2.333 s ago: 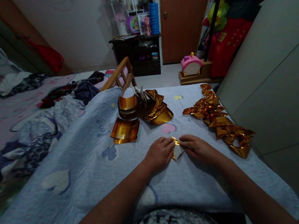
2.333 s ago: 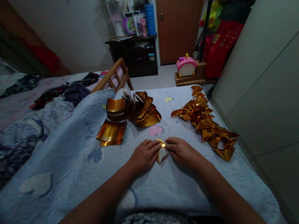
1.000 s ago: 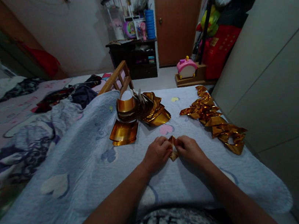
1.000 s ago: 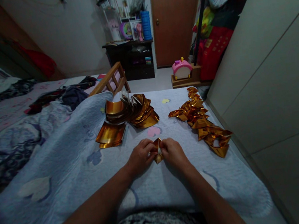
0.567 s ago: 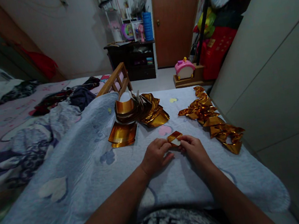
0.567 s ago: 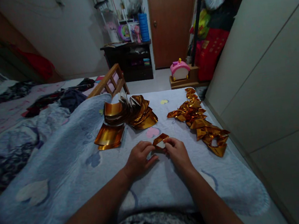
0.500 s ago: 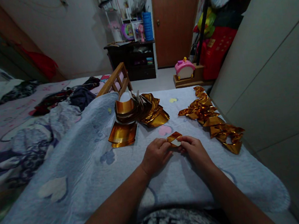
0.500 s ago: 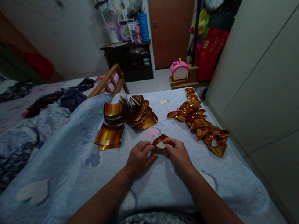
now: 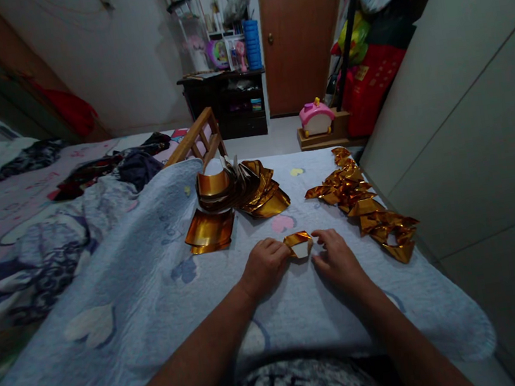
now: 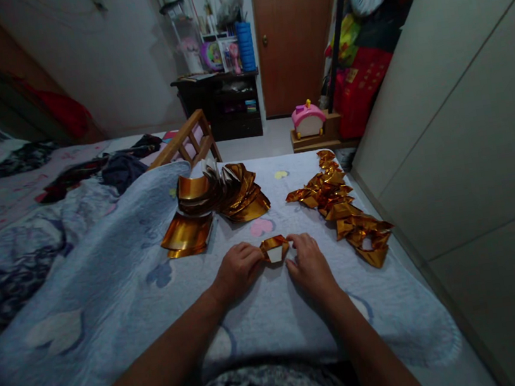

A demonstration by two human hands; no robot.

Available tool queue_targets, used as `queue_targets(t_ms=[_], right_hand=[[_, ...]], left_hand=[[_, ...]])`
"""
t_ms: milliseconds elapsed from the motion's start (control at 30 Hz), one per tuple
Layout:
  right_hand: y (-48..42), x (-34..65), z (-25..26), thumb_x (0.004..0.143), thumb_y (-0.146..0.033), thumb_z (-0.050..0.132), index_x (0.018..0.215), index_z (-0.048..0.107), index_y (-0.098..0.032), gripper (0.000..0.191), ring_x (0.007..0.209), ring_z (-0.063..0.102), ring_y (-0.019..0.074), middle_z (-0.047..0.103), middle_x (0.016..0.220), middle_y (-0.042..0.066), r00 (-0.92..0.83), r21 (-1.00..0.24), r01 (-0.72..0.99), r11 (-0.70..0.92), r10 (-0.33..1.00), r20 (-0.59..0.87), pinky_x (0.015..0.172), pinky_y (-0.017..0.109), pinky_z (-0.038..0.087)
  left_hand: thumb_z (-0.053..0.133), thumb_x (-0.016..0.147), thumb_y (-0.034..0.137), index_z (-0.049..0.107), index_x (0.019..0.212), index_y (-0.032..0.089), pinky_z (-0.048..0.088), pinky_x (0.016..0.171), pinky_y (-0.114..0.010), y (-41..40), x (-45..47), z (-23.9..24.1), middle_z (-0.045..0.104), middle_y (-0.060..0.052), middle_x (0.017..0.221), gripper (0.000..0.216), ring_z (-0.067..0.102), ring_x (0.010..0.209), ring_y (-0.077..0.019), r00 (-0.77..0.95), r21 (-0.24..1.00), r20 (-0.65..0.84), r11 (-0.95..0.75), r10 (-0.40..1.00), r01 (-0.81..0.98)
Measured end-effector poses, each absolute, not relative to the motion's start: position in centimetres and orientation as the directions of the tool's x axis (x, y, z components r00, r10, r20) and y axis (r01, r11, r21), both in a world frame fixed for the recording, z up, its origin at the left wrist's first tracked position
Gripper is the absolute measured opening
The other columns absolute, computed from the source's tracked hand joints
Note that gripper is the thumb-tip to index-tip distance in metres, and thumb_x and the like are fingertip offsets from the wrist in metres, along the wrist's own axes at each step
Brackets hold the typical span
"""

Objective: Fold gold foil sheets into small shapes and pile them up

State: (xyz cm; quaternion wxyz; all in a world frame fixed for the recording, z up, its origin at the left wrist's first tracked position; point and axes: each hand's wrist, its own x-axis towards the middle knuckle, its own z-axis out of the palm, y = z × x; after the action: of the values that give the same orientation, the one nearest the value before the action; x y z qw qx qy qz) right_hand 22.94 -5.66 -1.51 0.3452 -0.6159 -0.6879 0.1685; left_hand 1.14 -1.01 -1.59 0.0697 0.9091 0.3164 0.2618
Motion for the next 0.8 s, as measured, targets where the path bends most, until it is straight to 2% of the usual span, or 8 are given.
queue_targets(t_ms=[100, 267, 433, 633, 733, 800], right_hand=[[-5.3, 22.7, -1.9, 0.077, -0.013, 0.058, 0.122, 0.059, -0.016, 0.045, 0.109, 0.054, 0.0307, 0.061, 0.115, 0.014, -0.037, -0.548, 0.804, 0.231, 0.939, 0.341, 0.096, 0.046, 0.047], [-4.8, 22.1, -2.5, 0.085, -0.007, 0.051, 0.112, 0.064, -0.018, 0.032, 0.104, 0.056, 0.0277, 0.065, 0.109, 0.012, -0.129, -0.478, 0.816, 0.325, 0.909, 0.397, 0.093, 0.043, 0.049], [-5.1, 21.9, -2.8, 0.094, -0.015, 0.052, 0.112, 0.068, -0.020, 0.025, 0.102, 0.057, 0.0266, 0.064, 0.110, 0.012, -0.162, -0.421, 0.831, 0.363, 0.882, 0.442, 0.090, 0.042, 0.050], [-5.2, 21.8, -3.5, 0.091, -0.011, 0.047, 0.134, 0.053, -0.014, 0.044, 0.107, 0.056, 0.0280, 0.062, 0.116, 0.016, -0.101, -0.472, 0.811, 0.345, 0.878, 0.468, 0.096, 0.045, 0.050], [-5.0, 21.7, -3.3, 0.089, -0.011, 0.049, 0.120, 0.057, -0.014, 0.032, 0.100, 0.057, 0.0278, 0.064, 0.106, 0.014, -0.040, -0.529, 0.793, 0.302, 0.893, 0.448, 0.090, 0.044, 0.051], [-4.9, 21.7, -2.9, 0.090, -0.010, 0.049, 0.105, 0.061, -0.018, 0.021, 0.098, 0.057, 0.0265, 0.065, 0.103, 0.012, -0.089, -0.534, 0.781, 0.325, 0.903, 0.420, 0.090, 0.043, 0.050]], left_hand=[[0.054, 0.098, 0.023, 0.065, 0.094, 0.019, 0.048, 0.081, -0.036, -1.0, 1.1, -1.5, 0.073, -0.006, 0.094, 0.012, 0.061, 0.089, -0.0215, 0.671, 0.310, 0.413, -0.787, 0.616, 0.533], [0.055, 0.097, 0.021, 0.064, 0.095, 0.020, 0.048, 0.083, -0.037, -1.1, 1.1, -1.5, 0.072, -0.005, 0.094, 0.010, 0.061, 0.091, -0.0216, 0.673, 0.337, 0.400, -0.783, 0.622, 0.523], [0.057, 0.094, 0.017, 0.065, 0.099, 0.020, 0.047, 0.083, -0.037, -1.0, 1.0, -1.5, 0.071, -0.006, 0.095, 0.010, 0.059, 0.092, -0.0224, 0.680, 0.329, 0.372, -0.774, 0.632, 0.540], [0.057, 0.090, 0.015, 0.066, 0.096, 0.020, 0.047, 0.081, -0.037, -1.0, 1.0, -1.4, 0.071, -0.007, 0.096, 0.013, 0.060, 0.092, -0.0224, 0.679, 0.343, 0.379, -0.777, 0.629, 0.528], [0.056, 0.090, 0.016, 0.066, 0.096, 0.020, 0.048, 0.080, -0.037, -1.1, 1.0, -1.4, 0.070, -0.007, 0.095, 0.012, 0.061, 0.091, -0.0223, 0.675, 0.341, 0.387, -0.778, 0.628, 0.527], [0.056, 0.090, 0.015, 0.065, 0.097, 0.020, 0.048, 0.080, -0.037, -1.1, 1.1, -1.4, 0.070, -0.007, 0.096, 0.012, 0.062, 0.090, -0.0221, 0.677, 0.336, 0.389, -0.780, 0.625, 0.528]])
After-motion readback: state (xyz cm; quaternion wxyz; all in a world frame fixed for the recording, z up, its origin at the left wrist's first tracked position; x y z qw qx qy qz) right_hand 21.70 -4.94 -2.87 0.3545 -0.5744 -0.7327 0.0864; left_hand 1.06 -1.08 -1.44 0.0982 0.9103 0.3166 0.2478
